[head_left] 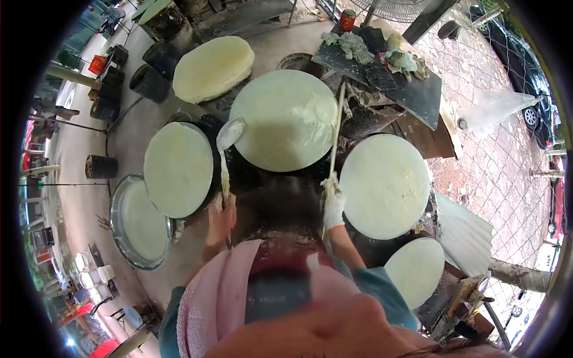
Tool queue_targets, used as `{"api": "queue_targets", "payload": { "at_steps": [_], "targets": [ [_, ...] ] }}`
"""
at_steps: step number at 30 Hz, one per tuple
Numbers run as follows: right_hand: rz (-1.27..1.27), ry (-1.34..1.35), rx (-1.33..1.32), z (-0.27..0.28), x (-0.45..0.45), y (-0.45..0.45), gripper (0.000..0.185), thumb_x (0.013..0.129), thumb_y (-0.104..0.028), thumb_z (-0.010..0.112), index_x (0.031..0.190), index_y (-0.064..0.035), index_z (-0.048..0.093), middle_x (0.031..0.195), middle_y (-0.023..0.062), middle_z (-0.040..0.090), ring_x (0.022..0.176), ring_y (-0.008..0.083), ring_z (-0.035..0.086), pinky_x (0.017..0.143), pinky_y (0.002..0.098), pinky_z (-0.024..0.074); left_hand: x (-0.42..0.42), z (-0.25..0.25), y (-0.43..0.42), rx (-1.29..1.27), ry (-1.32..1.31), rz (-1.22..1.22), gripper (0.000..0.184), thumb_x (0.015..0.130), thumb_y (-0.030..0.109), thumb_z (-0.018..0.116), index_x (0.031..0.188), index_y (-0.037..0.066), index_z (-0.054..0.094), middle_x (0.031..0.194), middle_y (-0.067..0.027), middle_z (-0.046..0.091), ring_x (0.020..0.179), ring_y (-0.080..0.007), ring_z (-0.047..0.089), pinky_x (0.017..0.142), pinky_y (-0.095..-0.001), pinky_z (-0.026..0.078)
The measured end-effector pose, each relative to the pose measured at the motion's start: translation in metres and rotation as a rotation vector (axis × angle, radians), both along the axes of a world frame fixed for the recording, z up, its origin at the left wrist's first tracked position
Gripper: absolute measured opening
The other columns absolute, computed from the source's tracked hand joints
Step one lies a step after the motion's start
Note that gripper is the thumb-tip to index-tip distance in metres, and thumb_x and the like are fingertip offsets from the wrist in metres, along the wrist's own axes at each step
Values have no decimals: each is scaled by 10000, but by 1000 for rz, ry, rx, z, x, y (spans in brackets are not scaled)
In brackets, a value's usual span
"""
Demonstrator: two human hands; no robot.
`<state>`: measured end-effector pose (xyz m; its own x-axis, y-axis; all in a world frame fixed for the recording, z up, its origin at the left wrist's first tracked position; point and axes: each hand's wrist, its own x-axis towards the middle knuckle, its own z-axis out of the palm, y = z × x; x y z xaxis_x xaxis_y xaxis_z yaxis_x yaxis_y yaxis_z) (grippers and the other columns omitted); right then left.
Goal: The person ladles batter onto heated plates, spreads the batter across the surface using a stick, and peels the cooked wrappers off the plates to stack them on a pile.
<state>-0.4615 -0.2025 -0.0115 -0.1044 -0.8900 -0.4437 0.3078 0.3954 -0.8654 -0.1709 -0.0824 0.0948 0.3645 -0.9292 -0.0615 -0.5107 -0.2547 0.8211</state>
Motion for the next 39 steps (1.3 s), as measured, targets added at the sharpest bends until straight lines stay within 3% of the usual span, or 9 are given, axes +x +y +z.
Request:
{"api": "queue_targets", "payload": {
  "at_steps": [3,9,16,19,25,29,30,35,39],
  "targets": [
    [274,-164,370,38,-14,18,240,917,-372,557,1022,-161,605,542,-62,437,370,65,358,331,232,265,-24,38,-38,97,560,152,217,953,203,501,798,53,477,487,-6,404,317,-104,345,323,-264,254],
    [313,4,336,50,-42,-19,238,902,-370,593,930,-135,615,569,-59,447,386,62,363,347,232,279,-22,37,-162,101,360,-121,252,923,207,501,729,48,478,496,-16,446,342,-134,390,375,-294,303],
    [143,43,94,23,-29,25,353,932,-225,577,1254,-79,579,803,-49,608,584,6,439,504,168,344,-36,-25,-287,244,710,-276,234,879,127,507,678,9,484,552,-32,461,431,-134,435,402,-300,347],
    [74,45,130,21,16,49,329,918,-254,598,1201,-88,615,737,-63,583,530,12,417,465,180,332,-30,-49,-268,346,778,-363,230,877,111,510,672,6,495,583,-54,477,452,-143,439,409,-295,350],
    [163,-50,282,58,60,39,243,897,-345,613,1033,-149,663,607,-67,499,418,31,375,378,199,280,-31,-36,-202,335,1229,48,108,912,62,464,837,-12,439,697,-78,449,513,-136,393,422,-272,339],
    [206,92,142,-16,50,39,232,876,-303,638,1025,-127,667,611,-44,509,437,64,415,396,222,310,-49,-24,-188,360,1436,326,117,911,67,468,836,-5,414,682,-82,435,517,-168,400,405,-287,340],
    [286,86,334,49,71,40,234,864,-344,648,988,-146,664,616,-36,521,436,89,438,404,239,341,-58,-17,-185,418,1451,326,96,905,55,464,850,-1,408,669,-65,424,523,-151,399,429,-261,346],
    [402,-223,324,86,43,17,246,882,-360,614,1032,-166,632,557,-55,455,382,63,361,353,223,250,-23,-4,-164,338,2238,-49,45,901,56,448,914,14,437,649,-9,412,496,-101,396,461,-227,343],
    [184,167,265,51,-15,-26,213,898,-307,622,1013,-133,665,594,-77,467,441,28,384,396,204,291,11,12,-97,202,2373,-495,254,997,220,408,1055,-12,496,625,24,373,388,-70,378,366,-253,337]
  ]
}}
